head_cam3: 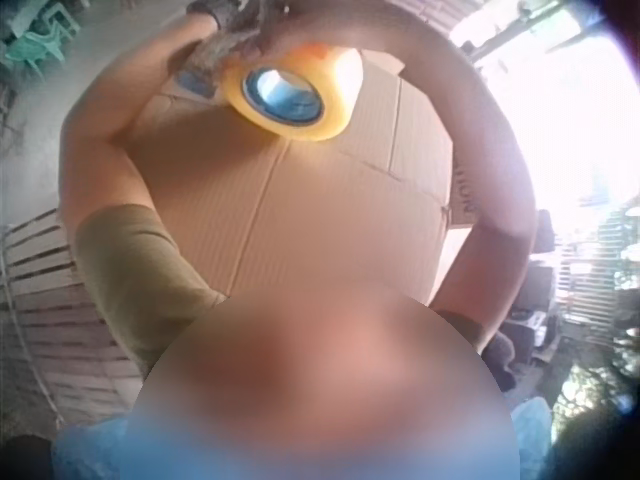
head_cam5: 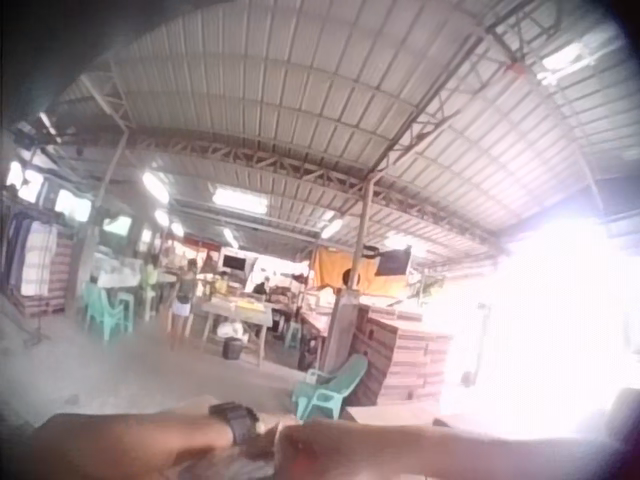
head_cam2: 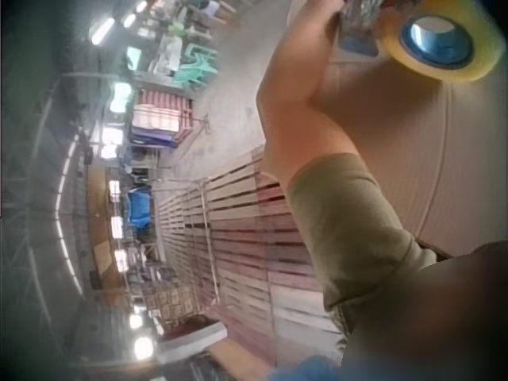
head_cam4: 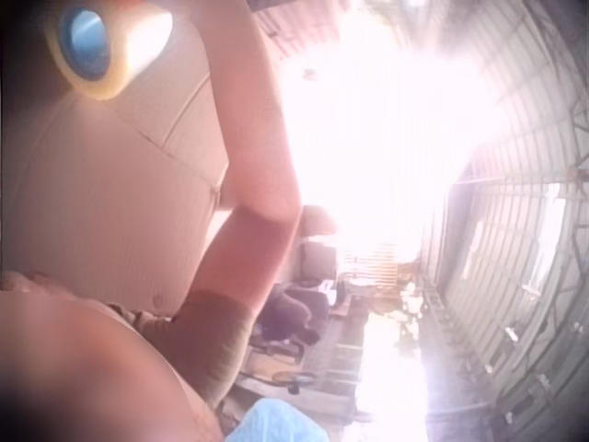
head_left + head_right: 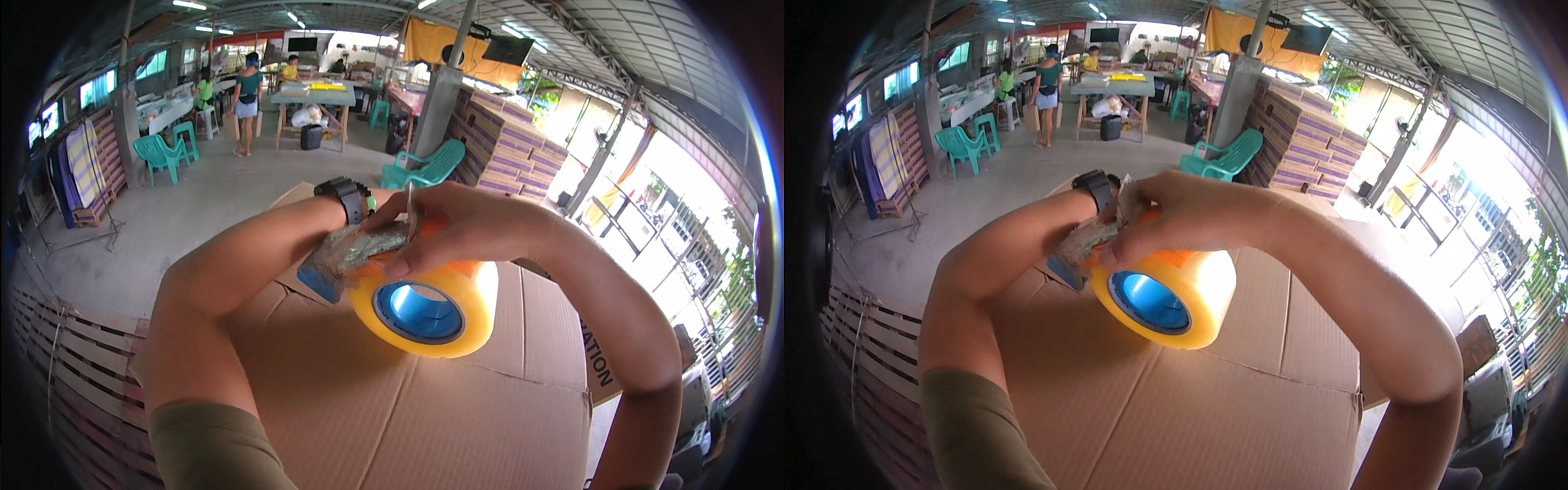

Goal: The person folds the flaps of a cardboard box and secures them with packing tape using a handheld tape dispenser. The person repeats this process on a second box, applying tape along the seams and pressing the flaps down to seal the boxes.

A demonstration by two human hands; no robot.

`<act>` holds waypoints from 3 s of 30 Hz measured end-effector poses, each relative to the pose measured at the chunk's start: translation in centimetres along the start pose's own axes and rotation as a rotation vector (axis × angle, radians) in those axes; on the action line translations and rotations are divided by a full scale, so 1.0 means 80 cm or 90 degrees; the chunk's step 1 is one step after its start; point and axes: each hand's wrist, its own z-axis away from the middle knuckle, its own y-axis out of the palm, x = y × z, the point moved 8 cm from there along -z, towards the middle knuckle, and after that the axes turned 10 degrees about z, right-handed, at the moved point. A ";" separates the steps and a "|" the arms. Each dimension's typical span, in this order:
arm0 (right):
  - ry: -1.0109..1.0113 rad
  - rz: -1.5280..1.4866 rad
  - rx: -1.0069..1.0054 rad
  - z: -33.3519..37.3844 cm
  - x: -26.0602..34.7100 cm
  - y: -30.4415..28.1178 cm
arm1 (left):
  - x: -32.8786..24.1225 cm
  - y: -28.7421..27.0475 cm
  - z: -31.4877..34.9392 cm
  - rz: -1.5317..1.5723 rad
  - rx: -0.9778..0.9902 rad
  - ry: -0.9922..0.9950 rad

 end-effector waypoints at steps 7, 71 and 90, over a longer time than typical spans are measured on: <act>-0.002 0.103 0.114 0.014 0.010 0.007 | -0.018 -0.015 0.034 0.040 -0.103 0.170; -0.101 -0.029 -0.083 0.331 -0.161 -0.004 | -0.220 0.052 0.233 0.047 -0.039 -0.352; -0.022 -0.211 -0.144 0.508 -0.250 0.008 | -0.220 0.046 0.229 0.078 -0.059 -0.357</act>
